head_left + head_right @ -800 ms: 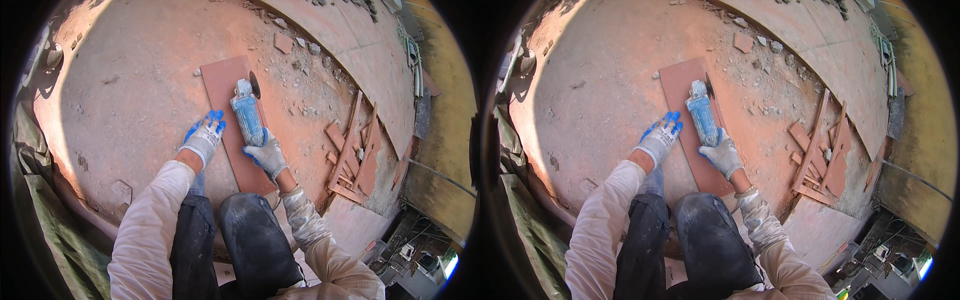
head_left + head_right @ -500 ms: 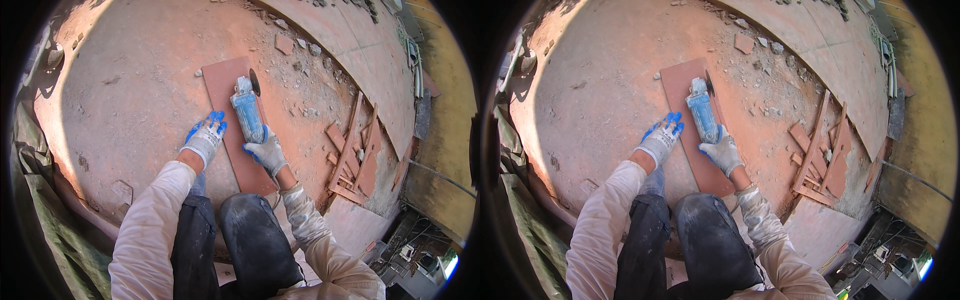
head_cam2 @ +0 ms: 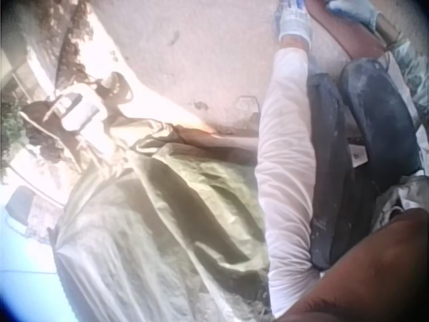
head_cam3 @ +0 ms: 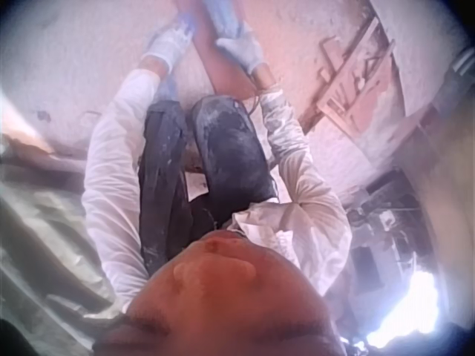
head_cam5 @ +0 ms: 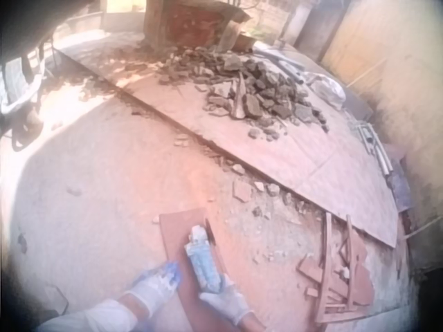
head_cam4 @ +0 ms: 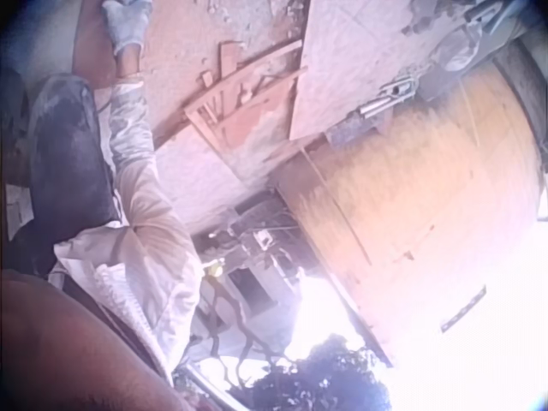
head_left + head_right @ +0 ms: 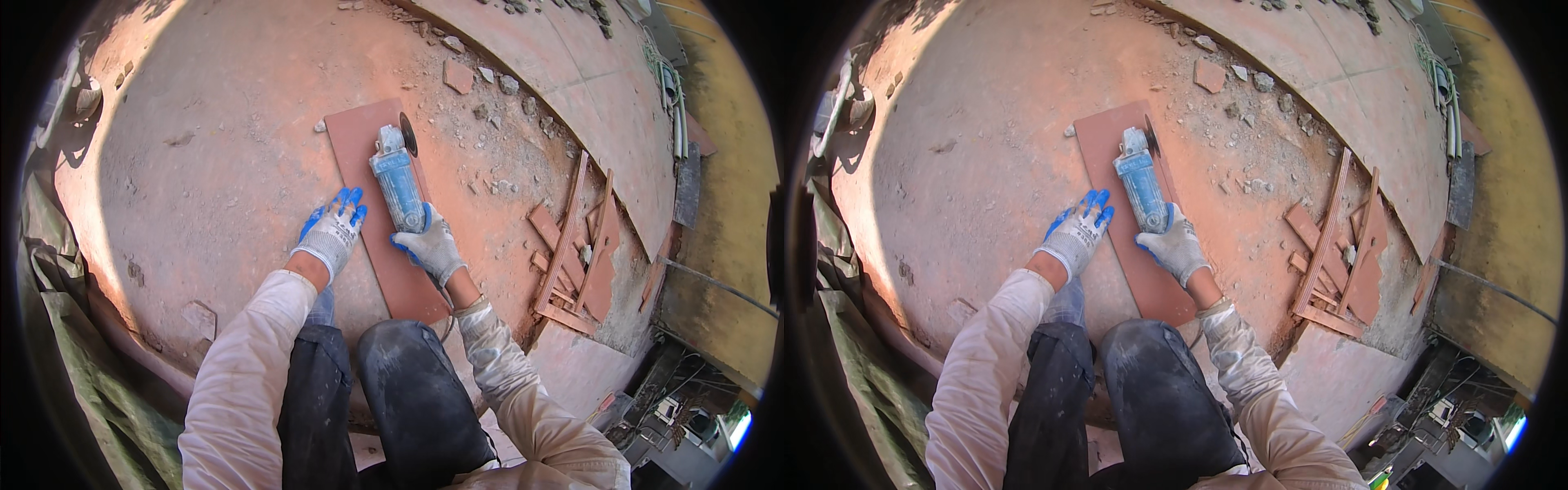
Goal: The person uses an angle grinder to cut a red rectangular tile on the floor. They hold the tile with one hand and guide the grinder along its length, then lift the tile to inspect the cut and place it back down to continue cutting.
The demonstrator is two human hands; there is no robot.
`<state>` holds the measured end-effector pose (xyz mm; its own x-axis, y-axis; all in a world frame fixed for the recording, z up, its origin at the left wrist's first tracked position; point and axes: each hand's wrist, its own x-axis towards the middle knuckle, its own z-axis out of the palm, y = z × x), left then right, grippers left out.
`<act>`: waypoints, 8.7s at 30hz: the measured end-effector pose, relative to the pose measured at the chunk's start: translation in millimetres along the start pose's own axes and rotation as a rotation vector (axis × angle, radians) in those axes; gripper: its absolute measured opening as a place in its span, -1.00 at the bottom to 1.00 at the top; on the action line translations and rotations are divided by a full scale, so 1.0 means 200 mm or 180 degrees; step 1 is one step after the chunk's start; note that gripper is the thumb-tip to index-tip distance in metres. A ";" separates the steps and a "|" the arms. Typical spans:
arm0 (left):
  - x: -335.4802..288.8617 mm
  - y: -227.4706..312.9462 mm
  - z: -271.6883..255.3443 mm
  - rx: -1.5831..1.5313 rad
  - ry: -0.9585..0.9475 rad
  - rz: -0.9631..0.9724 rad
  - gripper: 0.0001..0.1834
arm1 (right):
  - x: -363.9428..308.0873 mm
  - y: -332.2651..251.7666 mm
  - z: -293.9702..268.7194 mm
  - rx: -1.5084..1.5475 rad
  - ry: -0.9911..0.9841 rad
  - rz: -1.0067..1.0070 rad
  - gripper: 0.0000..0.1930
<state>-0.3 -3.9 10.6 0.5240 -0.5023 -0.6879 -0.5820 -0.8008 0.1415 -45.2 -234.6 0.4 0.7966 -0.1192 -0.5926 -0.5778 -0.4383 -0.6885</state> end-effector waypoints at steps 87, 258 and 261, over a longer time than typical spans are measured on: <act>0.03 -0.02 0.06 0.0044 0.0030 0.0089 -0.23 | 0.17 -0.17 0.03 0.0088 -0.0083 -0.0107 -0.36; 0.31 -0.05 -0.10 -0.1678 0.1440 -0.0626 0.64 | 0.10 -0.07 -0.08 -0.0362 -0.0434 -0.0130 -0.21; 0.32 -0.04 -0.12 -0.1506 0.1345 -0.0768 0.60 | 0.08 -0.07 -0.09 -0.0284 -0.0374 -0.0120 -0.26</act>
<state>52.9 -37.2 -17.2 0.8591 -0.2990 -0.4154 -0.1338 -0.9146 0.3815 -21.9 -247.5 8.2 0.7881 0.0017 -0.6156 -0.5256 -0.5187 -0.6743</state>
